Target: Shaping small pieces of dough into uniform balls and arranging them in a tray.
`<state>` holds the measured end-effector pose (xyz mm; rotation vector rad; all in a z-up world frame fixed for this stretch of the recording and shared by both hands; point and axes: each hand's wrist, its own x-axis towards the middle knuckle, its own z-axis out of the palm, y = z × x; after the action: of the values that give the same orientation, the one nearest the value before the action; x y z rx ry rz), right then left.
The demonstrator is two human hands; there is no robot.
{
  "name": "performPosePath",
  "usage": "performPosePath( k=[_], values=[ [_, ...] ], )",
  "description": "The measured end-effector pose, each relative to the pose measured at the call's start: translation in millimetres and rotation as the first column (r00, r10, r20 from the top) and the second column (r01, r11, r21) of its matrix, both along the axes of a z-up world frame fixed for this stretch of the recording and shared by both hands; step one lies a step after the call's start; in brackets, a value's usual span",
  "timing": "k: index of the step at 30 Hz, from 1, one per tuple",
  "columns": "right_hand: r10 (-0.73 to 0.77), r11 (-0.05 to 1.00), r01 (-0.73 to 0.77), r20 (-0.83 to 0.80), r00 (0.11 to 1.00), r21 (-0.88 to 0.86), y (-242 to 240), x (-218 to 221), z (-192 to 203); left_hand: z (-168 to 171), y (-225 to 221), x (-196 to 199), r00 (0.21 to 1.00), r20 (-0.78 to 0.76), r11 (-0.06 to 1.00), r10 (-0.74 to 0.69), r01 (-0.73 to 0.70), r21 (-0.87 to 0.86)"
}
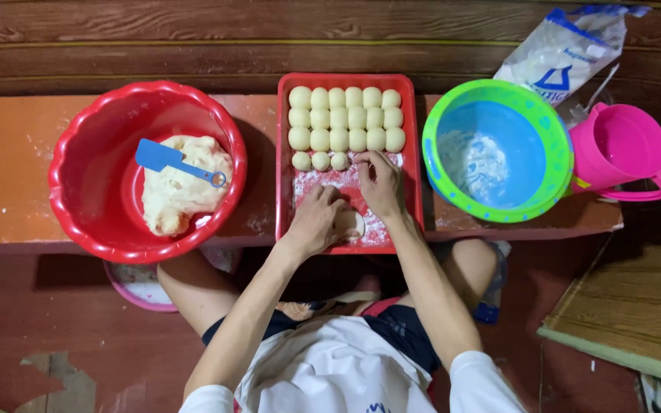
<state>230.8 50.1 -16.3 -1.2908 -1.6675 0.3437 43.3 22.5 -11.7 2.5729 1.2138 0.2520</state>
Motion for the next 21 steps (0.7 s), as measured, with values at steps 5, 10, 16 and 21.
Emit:
performPosePath(
  k=[5,10,16,21],
  values=[
    [0.055,0.900,-0.229,-0.424,0.904,-0.372,7,10,-23,-4,6,3,0.962,0.243,0.901,0.121,-0.003,-0.434],
    [0.034,0.749,-0.464,-0.673,0.739,-0.472,-15,12,0,-12,30,2,0.430,0.698,0.780,0.573,-0.025,-0.625],
    [-0.004,0.768,-0.338,-0.532,0.847,-0.544,-13,3,-4,12,22,9,0.381,0.713,0.769,0.588,0.011,-0.640],
    [0.006,0.753,-0.297,-0.445,0.895,-0.587,-21,1,2,-2,13,5,0.481,0.612,0.760,0.628,-0.210,-0.615]
  ],
)
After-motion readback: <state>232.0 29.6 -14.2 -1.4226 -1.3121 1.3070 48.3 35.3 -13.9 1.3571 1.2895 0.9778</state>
